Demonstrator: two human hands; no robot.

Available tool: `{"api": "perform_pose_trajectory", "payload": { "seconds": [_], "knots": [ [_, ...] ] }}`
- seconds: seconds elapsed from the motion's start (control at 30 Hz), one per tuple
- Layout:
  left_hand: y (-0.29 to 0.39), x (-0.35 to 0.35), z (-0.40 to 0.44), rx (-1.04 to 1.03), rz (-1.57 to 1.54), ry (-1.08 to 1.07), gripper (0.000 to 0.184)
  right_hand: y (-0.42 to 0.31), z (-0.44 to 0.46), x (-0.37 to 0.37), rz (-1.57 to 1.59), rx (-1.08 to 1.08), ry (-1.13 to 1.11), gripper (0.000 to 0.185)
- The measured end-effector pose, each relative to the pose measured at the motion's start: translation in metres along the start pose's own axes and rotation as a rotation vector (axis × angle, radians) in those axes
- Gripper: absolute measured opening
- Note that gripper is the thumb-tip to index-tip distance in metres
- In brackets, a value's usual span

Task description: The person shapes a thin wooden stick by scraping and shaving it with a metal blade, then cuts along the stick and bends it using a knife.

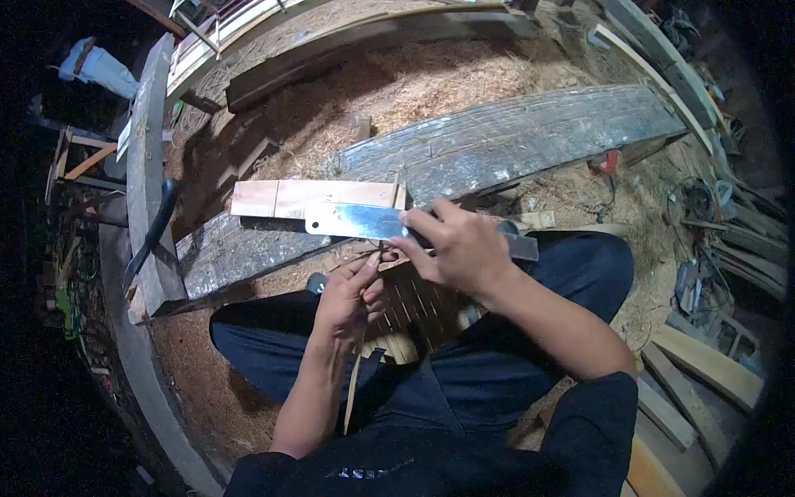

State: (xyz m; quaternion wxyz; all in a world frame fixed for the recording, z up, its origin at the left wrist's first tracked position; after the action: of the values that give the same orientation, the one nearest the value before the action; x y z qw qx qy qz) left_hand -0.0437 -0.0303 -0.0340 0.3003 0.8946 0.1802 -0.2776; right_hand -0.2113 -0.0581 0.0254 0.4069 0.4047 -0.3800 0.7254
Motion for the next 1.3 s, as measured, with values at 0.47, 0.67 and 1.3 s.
{"api": "perform_pose_trajectory", "payload": {
  "seconds": [0.47,0.67,1.3],
  "knots": [
    [-0.003,0.001,-0.003,-0.006,-0.001,0.016,0.030,0.008,-0.002,-0.004,0.026,-0.034,-0.015,0.032],
    [-0.003,0.001,-0.001,0.009,0.000,-0.001,0.029,0.009,-0.001,-0.003,0.013,-0.056,-0.067,0.033],
    [-0.006,0.002,-0.002,0.034,0.005,0.055,0.038,0.006,-0.001,-0.003,-0.053,-0.023,-0.103,0.034]
  ]
}}
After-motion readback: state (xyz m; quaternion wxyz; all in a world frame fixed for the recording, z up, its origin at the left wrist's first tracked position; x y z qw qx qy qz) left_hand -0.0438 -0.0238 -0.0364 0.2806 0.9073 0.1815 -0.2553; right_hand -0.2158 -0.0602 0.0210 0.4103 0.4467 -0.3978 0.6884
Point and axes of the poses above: each hand's wrist, its own z-axis towards the middle knuckle, its own x-axis out of the back of the hand, y = z × x, the point moved 5 cm from there along z, towards the middle knuckle, and after that the axes turned 15 degrees about -z, right-handed, at the moved point
